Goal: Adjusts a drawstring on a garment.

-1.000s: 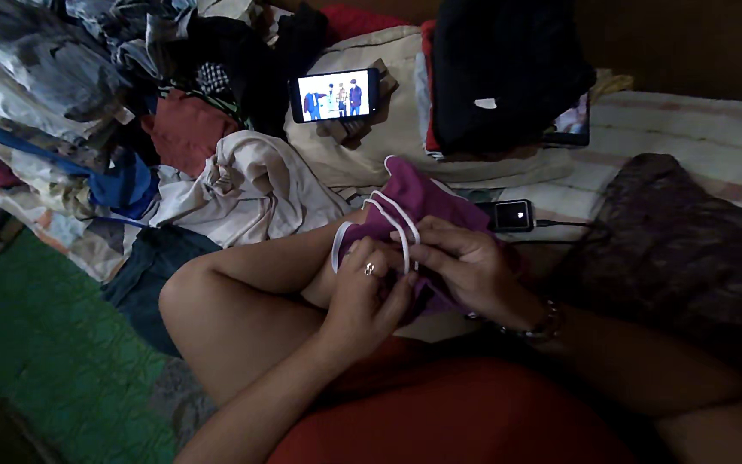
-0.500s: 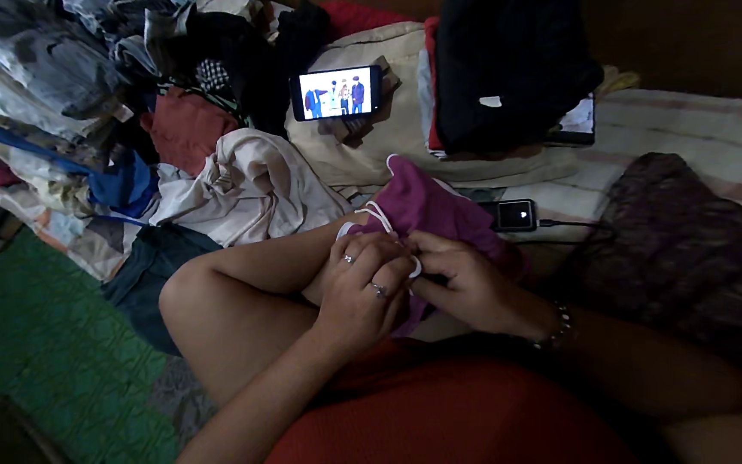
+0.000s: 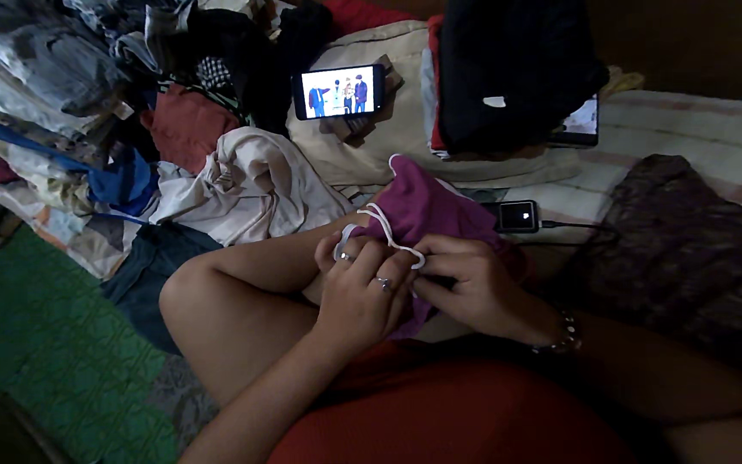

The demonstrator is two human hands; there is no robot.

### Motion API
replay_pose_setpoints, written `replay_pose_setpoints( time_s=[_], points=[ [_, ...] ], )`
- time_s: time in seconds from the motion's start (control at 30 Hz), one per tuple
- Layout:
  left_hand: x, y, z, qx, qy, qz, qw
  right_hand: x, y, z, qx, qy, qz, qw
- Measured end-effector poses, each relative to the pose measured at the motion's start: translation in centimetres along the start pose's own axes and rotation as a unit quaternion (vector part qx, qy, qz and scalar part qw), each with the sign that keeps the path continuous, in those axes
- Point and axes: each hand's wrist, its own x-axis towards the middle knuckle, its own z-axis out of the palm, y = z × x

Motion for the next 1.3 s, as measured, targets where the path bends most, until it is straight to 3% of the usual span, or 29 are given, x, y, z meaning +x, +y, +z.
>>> replay_pose_setpoints(
  time_s=[0.5,0.63,1.03,1.3],
  points=[
    [-0.6,0.0,0.6,-0.114,0.019,-0.016,0.993,0.1,-0.3,-0.5,-0.054,0.020,-0.004,0.998],
    [-0.7,0.2,0.6,-0.155,0.000,-0.055,0.986,0.1,-0.3,-0.4,-0.055,0.022,-0.008,0.998],
    [-0.6,-0.1,-0.1,-0.388,-0.057,-0.190,0.900,0.1,0.0,-0.3,-0.037,0.060,-0.041,0.997],
    [0.1,-0.4,-1.4,-0.292,-0.104,-0.177,0.934,0.1,0.7,-0.3,-0.180,0.088,-0.145,0.969]
  ],
)
